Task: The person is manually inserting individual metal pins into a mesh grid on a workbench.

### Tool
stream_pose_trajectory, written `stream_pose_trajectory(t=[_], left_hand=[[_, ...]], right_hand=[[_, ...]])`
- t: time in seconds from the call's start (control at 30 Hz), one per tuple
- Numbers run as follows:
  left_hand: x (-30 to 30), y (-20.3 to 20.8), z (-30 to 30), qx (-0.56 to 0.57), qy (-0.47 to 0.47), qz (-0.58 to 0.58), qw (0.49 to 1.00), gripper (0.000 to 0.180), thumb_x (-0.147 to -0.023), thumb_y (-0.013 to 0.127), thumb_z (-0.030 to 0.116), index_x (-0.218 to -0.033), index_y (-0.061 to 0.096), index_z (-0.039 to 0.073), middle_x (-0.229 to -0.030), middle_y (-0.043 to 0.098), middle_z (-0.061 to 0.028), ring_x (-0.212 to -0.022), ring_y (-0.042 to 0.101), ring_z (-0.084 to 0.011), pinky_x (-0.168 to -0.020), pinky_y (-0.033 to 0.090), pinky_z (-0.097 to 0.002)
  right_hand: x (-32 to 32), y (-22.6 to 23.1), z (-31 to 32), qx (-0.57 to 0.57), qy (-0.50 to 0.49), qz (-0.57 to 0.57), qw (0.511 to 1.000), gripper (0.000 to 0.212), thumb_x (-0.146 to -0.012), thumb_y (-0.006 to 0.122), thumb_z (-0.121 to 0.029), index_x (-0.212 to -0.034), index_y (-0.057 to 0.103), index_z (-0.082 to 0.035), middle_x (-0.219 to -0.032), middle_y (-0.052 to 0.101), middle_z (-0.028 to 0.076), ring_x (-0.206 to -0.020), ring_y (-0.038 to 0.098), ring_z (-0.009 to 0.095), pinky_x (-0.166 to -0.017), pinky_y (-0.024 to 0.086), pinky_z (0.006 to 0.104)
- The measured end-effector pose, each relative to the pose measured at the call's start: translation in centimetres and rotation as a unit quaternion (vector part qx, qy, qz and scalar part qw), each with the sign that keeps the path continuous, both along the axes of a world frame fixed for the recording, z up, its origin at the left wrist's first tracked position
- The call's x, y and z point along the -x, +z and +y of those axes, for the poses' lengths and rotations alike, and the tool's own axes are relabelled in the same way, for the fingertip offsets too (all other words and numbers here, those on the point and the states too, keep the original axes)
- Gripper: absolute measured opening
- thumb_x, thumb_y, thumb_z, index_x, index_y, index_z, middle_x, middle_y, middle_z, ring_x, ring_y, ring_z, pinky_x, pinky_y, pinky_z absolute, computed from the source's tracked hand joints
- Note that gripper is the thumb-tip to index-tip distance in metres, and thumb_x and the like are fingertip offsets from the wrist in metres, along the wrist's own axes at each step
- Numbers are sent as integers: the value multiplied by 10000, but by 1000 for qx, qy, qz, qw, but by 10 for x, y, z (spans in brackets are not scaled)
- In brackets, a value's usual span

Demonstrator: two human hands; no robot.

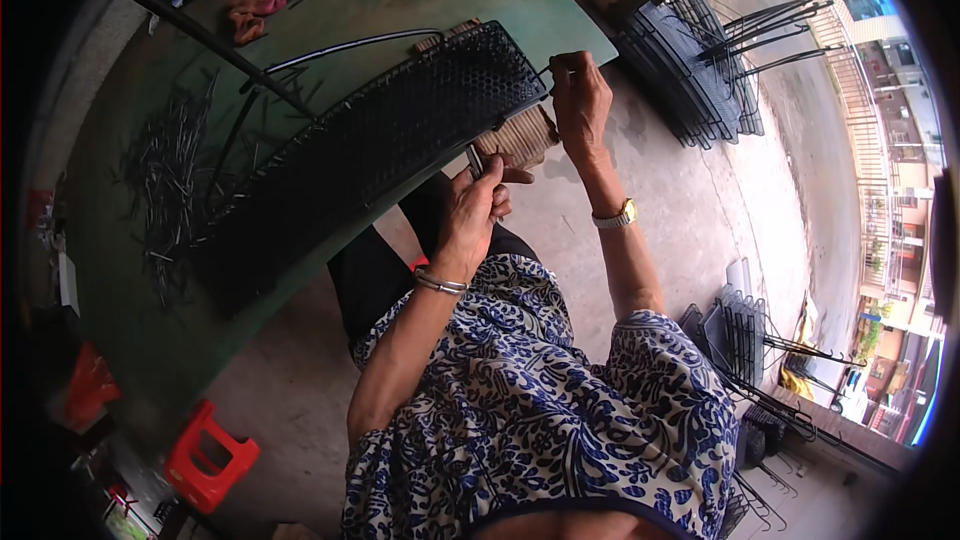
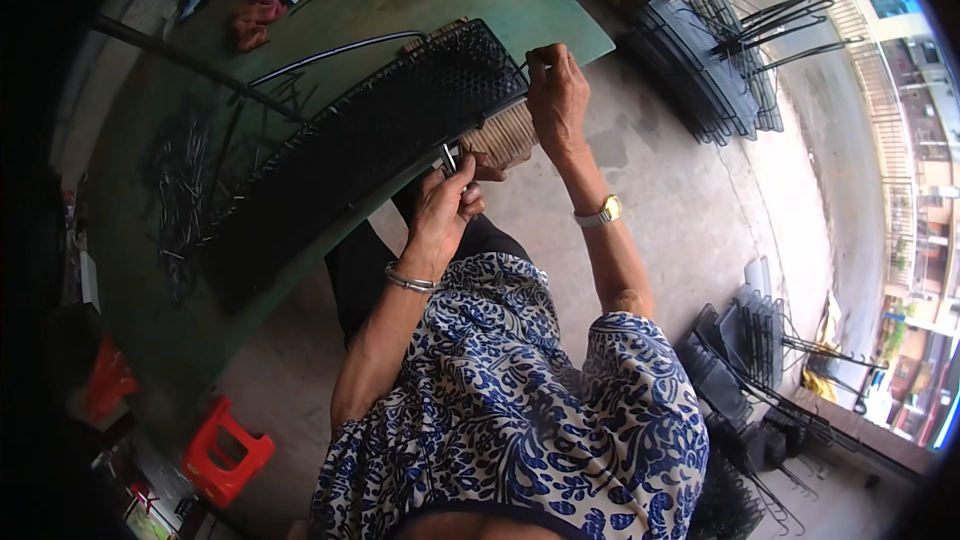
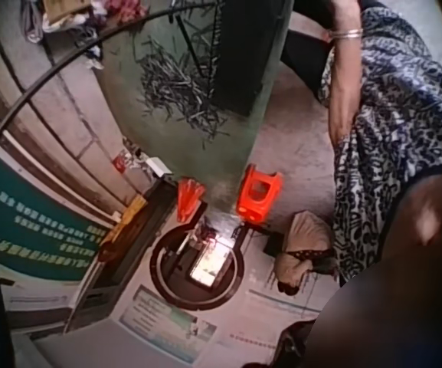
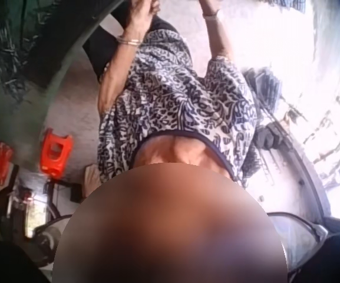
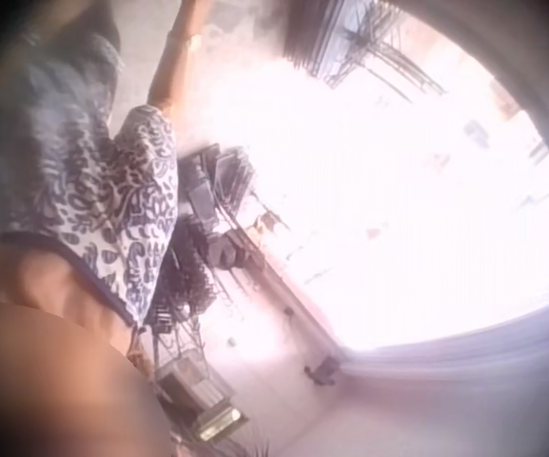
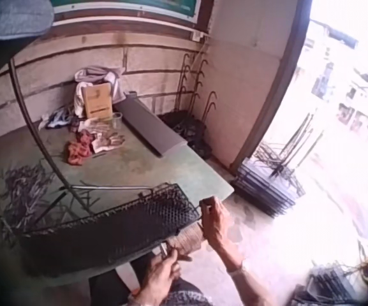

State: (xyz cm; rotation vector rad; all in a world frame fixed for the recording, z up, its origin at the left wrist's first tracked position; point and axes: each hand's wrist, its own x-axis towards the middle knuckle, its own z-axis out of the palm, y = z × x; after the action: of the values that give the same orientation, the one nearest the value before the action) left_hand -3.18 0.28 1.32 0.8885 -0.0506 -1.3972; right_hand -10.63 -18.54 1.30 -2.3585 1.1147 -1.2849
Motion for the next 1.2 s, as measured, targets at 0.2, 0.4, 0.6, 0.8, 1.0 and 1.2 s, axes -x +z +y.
stream_pose_trajectory(t=[0.2, 0.4, 0.6, 0.8, 1.0, 1.2], left_hand=[[-2, 3, -1, -4, -10, -15, 1000, 169, -962, 574, 216, -1037, 589, 65, -886, 670, -92, -586, 415, -29, -484, 317, -170], [2, 7, -1, -13, 13, -37, 999, 220, -954, 589, 269, -995, 642, 60, -851, 695, -83, -563, 401, -20, -467, 292, -173], [8, 12, -3, -22, 11, -46, 999, 237, -930, 625, 299, -960, 635, 64, -881, 697, -88, -542, 405, -24, -456, 287, -177], [-6, 0, -3, -61, 36, -54, 996, 203, -918, 644, 302, -940, 605, 104, -772, 606, 5, -542, 403, -50, -461, 308, -194], [-12, -12, -6, -64, 86, -10, 994, 185, -956, 587, 255, -1005, 572, 78, -821, 599, -37, -577, 392, -60, -516, 342, -206], [-11, -1, -3, -26, 38, -7, 999, 193, -962, 579, 249, -1043, 600, 75, -785, 613, -48, -586, 406, -46, -519, 338, -196]], right_hand=[[0, -12, 12, -25, -6, 105, 994, 94, -888, 618, -193, -916, 670, -120, -874, 625, 90, -788, 628, 282, -663, 486, 381], [14, 13, 37, -72, -11, 113, 991, 177, -888, 604, -219, -993, 676, -96, -918, 613, 151, -809, 634, 325, -680, 502, 405], [36, 34, 64, -485, 287, -6, 826, 234, -919, 601, -172, -1011, 610, 42, -877, 671, 93, -771, 643, 166, -694, 495, 302], [18, 37, 47, -226, 79, -56, 969, 115, -926, 571, -112, -972, 603, -11, -821, 667, 65, -700, 612, 111, -623, 488, 269], [-11, 10, 16, -17, 55, -9, 998, 53, -891, 579, -82, -926, 590, -44, -789, 650, 119, -662, 637, 236, -618, 494, 325], [-19, 2, 12, -33, 50, -2, 998, 43, -877, 591, -78, -908, 603, -51, -795, 655, 127, -663, 637, 271, -616, 493, 338]])
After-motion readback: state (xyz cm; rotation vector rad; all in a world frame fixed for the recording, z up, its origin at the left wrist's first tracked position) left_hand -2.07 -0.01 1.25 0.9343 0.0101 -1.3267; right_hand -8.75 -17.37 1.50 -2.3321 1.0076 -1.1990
